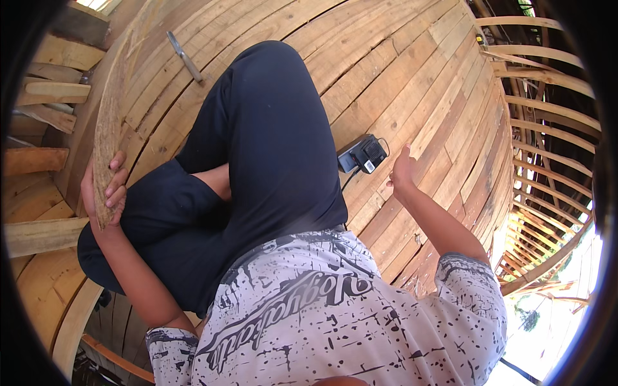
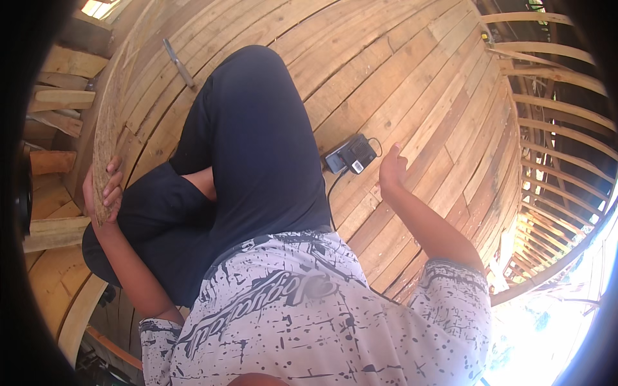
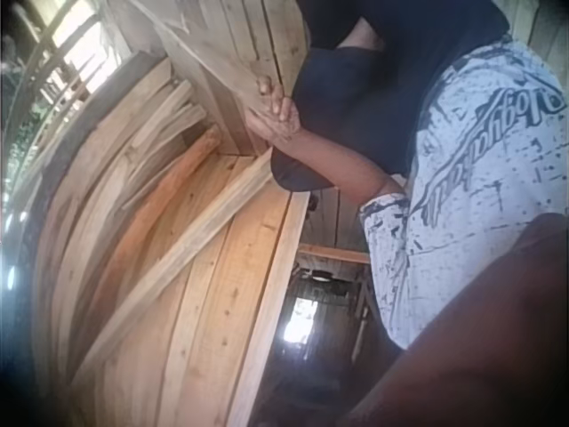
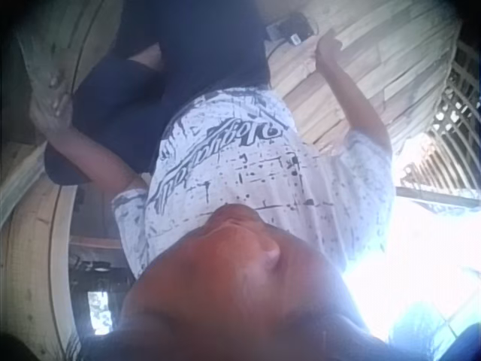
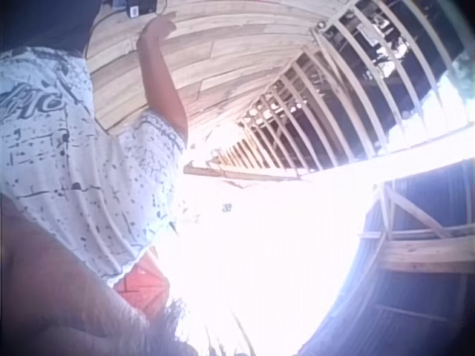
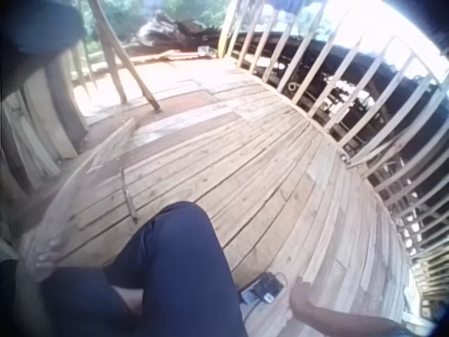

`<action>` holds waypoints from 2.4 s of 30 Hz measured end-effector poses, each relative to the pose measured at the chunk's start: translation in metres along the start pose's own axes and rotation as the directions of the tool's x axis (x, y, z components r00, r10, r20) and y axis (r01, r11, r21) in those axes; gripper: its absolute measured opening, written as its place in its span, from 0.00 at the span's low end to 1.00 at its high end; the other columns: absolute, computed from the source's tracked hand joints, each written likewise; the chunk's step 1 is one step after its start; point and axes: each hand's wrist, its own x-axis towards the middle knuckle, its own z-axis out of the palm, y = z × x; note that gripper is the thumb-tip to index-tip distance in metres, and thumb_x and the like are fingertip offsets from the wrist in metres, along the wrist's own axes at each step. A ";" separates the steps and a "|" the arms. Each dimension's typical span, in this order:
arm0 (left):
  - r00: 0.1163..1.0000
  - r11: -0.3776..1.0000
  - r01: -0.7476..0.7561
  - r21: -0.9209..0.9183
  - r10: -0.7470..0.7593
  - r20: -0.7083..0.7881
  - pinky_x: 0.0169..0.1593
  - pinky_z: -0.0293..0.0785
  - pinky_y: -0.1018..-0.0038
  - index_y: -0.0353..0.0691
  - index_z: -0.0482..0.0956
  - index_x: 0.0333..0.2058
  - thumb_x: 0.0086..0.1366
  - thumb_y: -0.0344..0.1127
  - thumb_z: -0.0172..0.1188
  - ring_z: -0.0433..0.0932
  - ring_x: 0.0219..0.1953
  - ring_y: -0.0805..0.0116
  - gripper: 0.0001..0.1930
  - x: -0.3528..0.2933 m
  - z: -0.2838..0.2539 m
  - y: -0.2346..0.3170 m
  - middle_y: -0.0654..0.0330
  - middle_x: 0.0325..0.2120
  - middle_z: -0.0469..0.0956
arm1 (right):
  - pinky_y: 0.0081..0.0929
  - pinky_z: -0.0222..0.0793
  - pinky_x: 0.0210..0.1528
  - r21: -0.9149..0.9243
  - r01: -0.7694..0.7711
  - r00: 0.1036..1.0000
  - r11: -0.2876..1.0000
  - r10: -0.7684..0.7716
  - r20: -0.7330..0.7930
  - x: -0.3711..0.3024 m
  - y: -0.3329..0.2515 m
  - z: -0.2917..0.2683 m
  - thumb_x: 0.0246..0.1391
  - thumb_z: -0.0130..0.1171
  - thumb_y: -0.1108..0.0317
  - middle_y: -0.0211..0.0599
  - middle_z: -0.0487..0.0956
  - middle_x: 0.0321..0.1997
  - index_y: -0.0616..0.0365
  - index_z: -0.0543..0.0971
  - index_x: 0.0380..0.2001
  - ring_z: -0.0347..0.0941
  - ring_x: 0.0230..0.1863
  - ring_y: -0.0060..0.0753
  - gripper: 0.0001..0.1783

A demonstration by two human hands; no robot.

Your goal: The person sits cross-legged on a wooden floor and uses a knife to shave thin strips of wood from a small plank held in their left hand. They repeatedly scrape the blade along the wood's surface to remove material, occasionally adjusting their grip on the plank.

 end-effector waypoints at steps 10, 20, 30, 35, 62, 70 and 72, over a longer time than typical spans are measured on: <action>0.998 0.999 -0.041 0.009 0.040 0.053 0.11 0.68 0.81 0.24 0.53 0.60 0.77 0.36 0.32 0.64 0.20 0.73 0.21 -0.005 0.023 -0.006 0.43 0.43 0.64 | 0.21 0.63 0.28 0.308 0.916 0.210 0.258 -0.961 0.179 -0.158 -0.143 0.094 0.58 0.59 0.71 0.31 0.72 0.25 0.60 0.69 0.43 0.66 0.24 0.20 0.13; 0.948 0.980 -0.186 -0.065 0.196 0.250 0.16 0.73 0.82 0.24 0.53 0.65 0.76 0.43 0.40 0.71 0.27 0.68 0.29 -0.010 0.023 -0.016 0.31 0.54 0.64 | 0.45 0.76 0.50 -0.435 0.891 0.391 0.132 -0.710 0.585 -0.238 -0.235 0.360 0.57 0.56 0.55 0.51 0.81 0.51 0.61 0.78 0.48 0.79 0.52 0.49 0.22; 0.887 0.920 -0.228 -0.318 0.331 0.322 0.25 0.75 0.80 0.24 0.49 0.67 0.72 0.43 0.47 0.72 0.37 0.63 0.34 -0.022 0.024 -0.005 0.31 0.58 0.61 | 0.42 0.80 0.41 -0.267 0.945 0.328 0.192 -0.561 0.760 -0.183 -0.210 0.407 0.54 0.55 0.69 0.55 0.82 0.49 0.66 0.81 0.44 0.82 0.49 0.48 0.16; 0.903 0.903 -0.077 -0.424 0.244 0.355 0.25 0.75 0.80 0.25 0.44 0.68 0.74 0.43 0.44 0.74 0.39 0.61 0.35 -0.028 0.026 0.017 0.29 0.60 0.56 | 0.38 0.78 0.22 0.011 0.789 0.373 0.614 -0.493 0.786 -0.202 -0.211 0.384 0.56 0.52 0.70 0.60 0.81 0.36 0.71 0.77 0.39 0.82 0.26 0.48 0.14; 0.518 0.469 -0.691 -0.550 0.852 0.077 0.71 0.61 0.54 0.40 0.59 0.65 0.63 0.59 0.62 0.53 0.70 0.51 0.41 0.033 0.155 0.045 0.54 0.65 0.58 | 0.29 0.79 0.23 0.827 0.146 0.209 0.543 -0.834 0.511 -0.300 -0.202 0.169 0.65 0.48 0.72 0.47 0.77 0.35 0.72 0.64 0.50 0.79 0.26 0.37 0.15; 0.625 0.544 -0.586 0.601 0.775 -0.092 0.57 0.72 0.63 0.42 0.71 0.55 0.68 0.49 0.62 0.75 0.52 0.61 0.23 0.012 0.202 0.072 0.58 0.52 0.73 | 0.22 0.64 0.18 0.673 0.315 0.230 0.669 -0.742 0.630 -0.215 -0.214 0.235 0.69 0.49 0.61 0.34 0.73 0.25 0.61 0.69 0.40 0.67 0.18 0.21 0.13; 0.482 0.298 -0.472 0.830 0.875 -0.040 0.50 0.75 0.68 0.40 0.77 0.46 0.70 0.47 0.61 0.79 0.44 0.66 0.16 0.006 0.196 0.079 0.60 0.41 0.81 | 0.23 0.65 0.18 0.700 0.333 0.158 0.632 -0.769 0.619 -0.233 -0.230 0.240 0.69 0.49 0.62 0.34 0.73 0.26 0.60 0.68 0.39 0.68 0.18 0.22 0.11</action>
